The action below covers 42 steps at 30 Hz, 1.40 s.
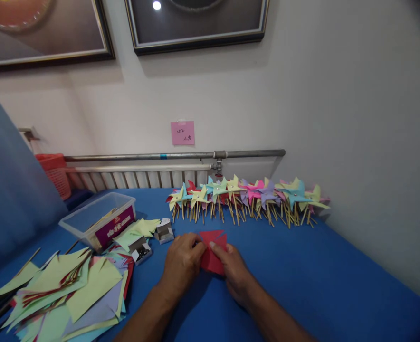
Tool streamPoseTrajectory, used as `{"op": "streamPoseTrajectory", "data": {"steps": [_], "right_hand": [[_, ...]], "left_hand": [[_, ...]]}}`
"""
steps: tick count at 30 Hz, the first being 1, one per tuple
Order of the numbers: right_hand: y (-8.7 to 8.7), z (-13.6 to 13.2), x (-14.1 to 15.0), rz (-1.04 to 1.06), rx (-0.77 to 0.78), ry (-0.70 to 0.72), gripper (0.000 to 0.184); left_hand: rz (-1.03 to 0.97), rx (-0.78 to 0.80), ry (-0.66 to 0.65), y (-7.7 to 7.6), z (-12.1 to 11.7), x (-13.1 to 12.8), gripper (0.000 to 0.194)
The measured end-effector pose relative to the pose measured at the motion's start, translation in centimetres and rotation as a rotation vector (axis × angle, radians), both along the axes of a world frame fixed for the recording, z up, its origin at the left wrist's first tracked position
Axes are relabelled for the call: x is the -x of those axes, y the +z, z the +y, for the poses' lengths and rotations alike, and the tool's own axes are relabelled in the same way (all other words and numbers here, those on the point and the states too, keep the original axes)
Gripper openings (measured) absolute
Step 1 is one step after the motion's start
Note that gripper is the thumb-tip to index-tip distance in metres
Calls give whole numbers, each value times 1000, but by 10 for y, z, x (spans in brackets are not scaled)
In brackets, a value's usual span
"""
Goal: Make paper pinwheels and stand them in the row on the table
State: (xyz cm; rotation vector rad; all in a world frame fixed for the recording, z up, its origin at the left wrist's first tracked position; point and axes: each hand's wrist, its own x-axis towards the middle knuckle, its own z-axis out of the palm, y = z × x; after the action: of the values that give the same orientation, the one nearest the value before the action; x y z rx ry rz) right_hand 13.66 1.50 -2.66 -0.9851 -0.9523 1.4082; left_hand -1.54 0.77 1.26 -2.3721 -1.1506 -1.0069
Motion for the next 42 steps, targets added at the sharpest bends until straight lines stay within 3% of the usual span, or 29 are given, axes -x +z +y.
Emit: {"op": "streamPoseTrajectory", "data": {"steps": [6,12,16,20,25,29,36,42], "right_hand": [[5,-2,1,29,7,-3,44],[9,-5,1,32,20,-33,35],[9,-4,-1,-16,43,-57,28],[11,-4,-7,-17,38,13,29],[15,-4,-12,-16,77,46,30],[17,-5,-11,-17,94,0,27],[15,-4,-10,-4,116,-40,26],[14,-2,-7,-29,142,-67,22]], "left_hand": [[45,-45,16,0,0,-1,26],[12,37,-31,2,-2,-1,24],[-148,294,-167,9,-1,5,30],[-328,598,-319,18,1,11,34],[-495,802,-385,23,3,17,33],[-616,832,-360,25,4,21,30],[-470,938,-426,27,-3,22,63],[-502,786,-334,19,0,12,24]]}}
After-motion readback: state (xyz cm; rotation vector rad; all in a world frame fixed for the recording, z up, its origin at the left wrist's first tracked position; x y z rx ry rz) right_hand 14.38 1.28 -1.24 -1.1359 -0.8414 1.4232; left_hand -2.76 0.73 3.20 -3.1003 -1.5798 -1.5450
